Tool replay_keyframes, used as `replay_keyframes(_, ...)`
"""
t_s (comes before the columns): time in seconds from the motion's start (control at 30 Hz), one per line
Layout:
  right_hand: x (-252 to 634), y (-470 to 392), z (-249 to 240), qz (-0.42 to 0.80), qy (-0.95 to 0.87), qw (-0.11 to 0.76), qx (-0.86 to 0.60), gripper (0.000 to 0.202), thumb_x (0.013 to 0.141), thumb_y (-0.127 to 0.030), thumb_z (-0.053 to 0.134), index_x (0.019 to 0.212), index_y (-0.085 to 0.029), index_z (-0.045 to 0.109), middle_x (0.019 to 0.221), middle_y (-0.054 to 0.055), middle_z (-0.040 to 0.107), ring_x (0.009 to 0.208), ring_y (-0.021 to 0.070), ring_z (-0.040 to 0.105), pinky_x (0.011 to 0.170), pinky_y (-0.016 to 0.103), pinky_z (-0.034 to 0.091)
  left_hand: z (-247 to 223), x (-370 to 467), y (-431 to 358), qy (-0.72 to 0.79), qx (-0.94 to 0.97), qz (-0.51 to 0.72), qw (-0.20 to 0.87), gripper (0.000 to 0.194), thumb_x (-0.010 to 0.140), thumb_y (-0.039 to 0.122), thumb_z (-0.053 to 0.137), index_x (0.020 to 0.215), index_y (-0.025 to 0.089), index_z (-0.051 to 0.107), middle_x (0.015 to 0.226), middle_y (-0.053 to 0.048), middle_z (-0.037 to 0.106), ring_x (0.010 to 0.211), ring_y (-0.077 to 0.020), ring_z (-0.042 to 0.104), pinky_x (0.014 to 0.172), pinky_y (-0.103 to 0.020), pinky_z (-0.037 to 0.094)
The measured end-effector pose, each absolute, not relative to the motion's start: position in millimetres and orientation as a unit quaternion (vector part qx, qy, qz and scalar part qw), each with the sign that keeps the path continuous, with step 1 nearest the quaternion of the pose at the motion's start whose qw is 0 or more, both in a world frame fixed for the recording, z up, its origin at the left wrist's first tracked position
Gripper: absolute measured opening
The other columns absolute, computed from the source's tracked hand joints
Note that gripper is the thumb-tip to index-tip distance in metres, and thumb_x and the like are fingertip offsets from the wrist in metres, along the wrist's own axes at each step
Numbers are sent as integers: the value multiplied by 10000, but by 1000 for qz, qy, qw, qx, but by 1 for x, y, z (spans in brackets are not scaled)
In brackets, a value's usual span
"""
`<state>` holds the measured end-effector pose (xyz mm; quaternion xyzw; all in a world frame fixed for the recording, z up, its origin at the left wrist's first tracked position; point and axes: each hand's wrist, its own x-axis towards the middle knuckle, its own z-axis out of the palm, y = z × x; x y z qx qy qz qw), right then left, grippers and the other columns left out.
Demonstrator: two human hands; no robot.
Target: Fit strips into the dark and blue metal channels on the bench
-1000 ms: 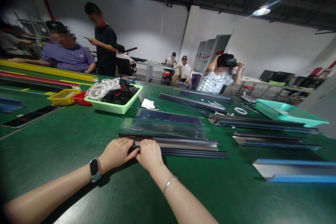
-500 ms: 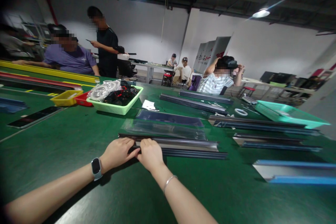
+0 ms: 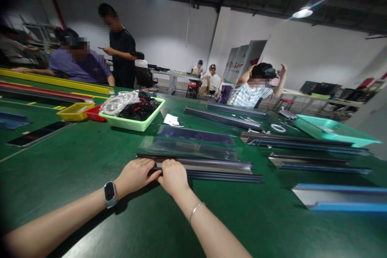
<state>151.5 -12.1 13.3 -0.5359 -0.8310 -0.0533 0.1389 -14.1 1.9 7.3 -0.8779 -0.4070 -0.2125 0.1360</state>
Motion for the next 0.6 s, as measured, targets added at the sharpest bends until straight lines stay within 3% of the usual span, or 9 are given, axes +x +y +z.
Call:
replay_keyframes(0.17,150,-12,10,-58,-827,135,-543,116,734,-218,574,836,-166,554,821,52,612,786,191,566,717,292,414,7,-14,1,-403,-875,-235,132,342,872,427,427,725,156,577,701,-64,635,676,-188,608,624,-292,459)
replay_keyframes(0.6,150,-13,4,-87,-824,157,-537,166,741,-292,603,822,-154,556,809,68,610,794,210,556,737,314,397,5,-15,1,-403,-874,-230,143,323,876,416,429,727,162,561,708,-62,629,684,-191,602,625,-298,458)
